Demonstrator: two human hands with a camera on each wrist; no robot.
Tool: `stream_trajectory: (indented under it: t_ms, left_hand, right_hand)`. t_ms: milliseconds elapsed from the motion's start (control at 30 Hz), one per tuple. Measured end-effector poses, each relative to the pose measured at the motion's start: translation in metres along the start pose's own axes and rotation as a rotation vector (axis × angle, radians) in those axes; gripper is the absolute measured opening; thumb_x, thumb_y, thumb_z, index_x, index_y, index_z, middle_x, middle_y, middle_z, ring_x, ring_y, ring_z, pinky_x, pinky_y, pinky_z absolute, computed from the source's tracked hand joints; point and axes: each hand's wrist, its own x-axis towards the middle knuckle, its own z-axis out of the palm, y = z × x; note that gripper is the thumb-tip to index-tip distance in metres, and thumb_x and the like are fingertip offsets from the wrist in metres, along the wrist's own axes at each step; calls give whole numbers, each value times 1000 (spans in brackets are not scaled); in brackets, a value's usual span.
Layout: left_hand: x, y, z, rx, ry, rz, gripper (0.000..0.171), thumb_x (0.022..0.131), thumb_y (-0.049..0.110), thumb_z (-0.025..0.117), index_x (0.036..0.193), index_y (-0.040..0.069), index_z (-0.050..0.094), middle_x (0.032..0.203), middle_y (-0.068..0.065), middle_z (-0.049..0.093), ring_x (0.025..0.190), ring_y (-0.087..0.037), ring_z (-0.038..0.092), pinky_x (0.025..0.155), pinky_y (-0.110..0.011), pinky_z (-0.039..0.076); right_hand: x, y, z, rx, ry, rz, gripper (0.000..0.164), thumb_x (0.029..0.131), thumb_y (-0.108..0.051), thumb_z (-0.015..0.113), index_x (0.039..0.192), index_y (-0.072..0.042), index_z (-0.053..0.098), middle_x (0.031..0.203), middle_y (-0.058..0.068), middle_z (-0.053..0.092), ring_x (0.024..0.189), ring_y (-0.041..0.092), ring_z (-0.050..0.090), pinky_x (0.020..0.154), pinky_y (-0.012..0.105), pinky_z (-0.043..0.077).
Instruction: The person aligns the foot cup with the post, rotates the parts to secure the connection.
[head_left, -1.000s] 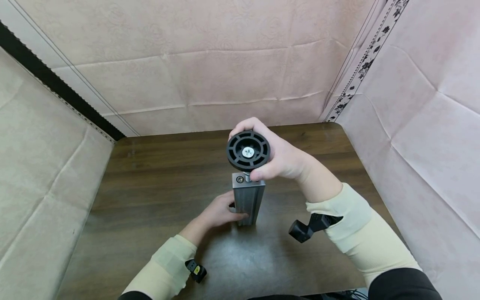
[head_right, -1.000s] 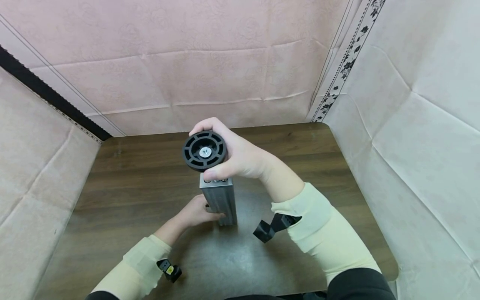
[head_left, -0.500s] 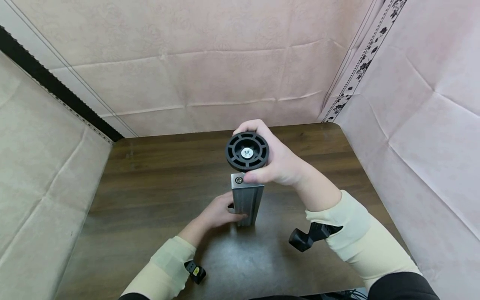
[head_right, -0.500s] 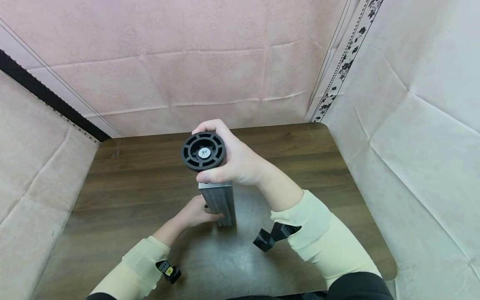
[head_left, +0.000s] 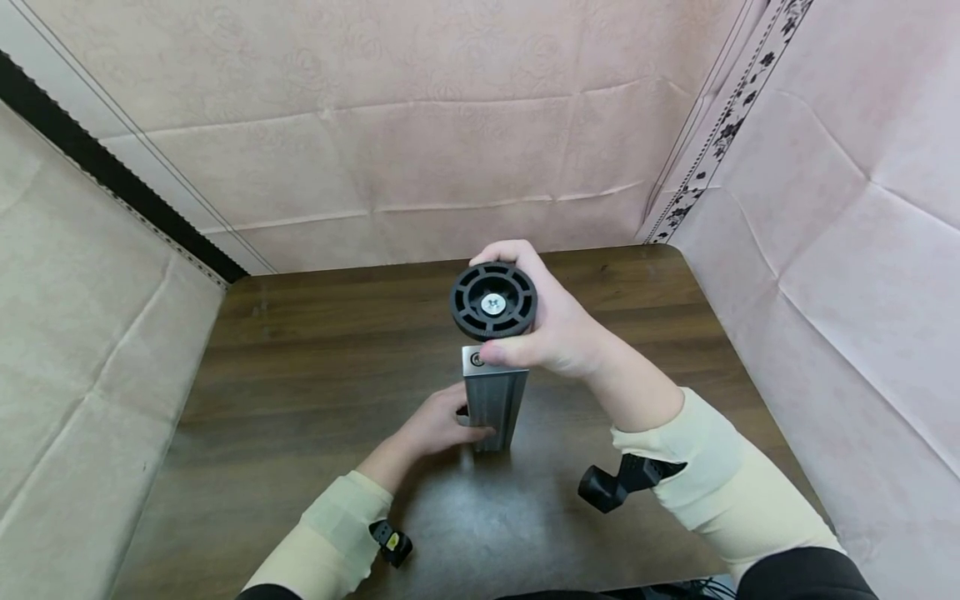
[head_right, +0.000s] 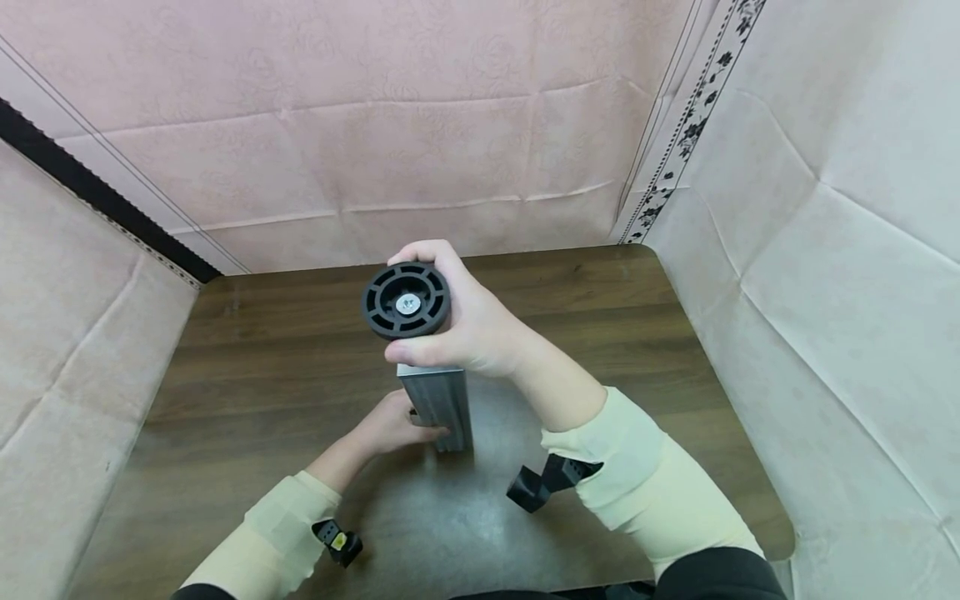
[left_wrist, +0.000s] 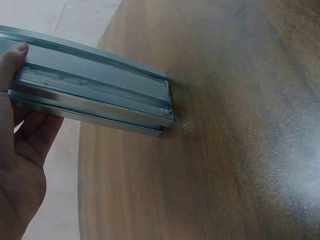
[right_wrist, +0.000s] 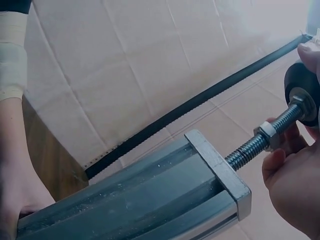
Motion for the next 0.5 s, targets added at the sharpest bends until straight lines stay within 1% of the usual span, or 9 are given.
stream_trajectory:
  t_ms: [167, 333, 500]
  left_hand:
    - [0, 0, 0, 2, -1, -9, 54, 78, 22, 76, 128, 18, 56, 126, 3, 57, 114, -11, 51, 94, -38, 43]
    - [0, -1, 1, 1, -2, -15, 54, 78, 23, 76, 128, 19, 56, 126, 4, 57, 115, -10, 51, 94, -37, 42]
    - [0, 1, 0, -2, -4, -12, 53, 78, 23, 77, 127, 19, 57, 125, 4, 58, 114, -10, 52, 94, -37, 43]
  right_hand:
    - [-3, -1, 5, -19, 55, 26, 75, 71, -31, 82, 123, -5, 33, 107, 9, 49, 88, 17, 53, 71, 26, 47]
    - [-5, -1, 9, -49, 101, 31, 79, 71, -35, 81, 123, -2, 31, 108, 9, 49, 88, 17, 54, 70, 25, 48]
    - [-6, 0, 12, -134, 164, 16, 82, 71, -39, 80, 123, 0, 31, 110, 9, 48, 90, 18, 53, 73, 26, 47]
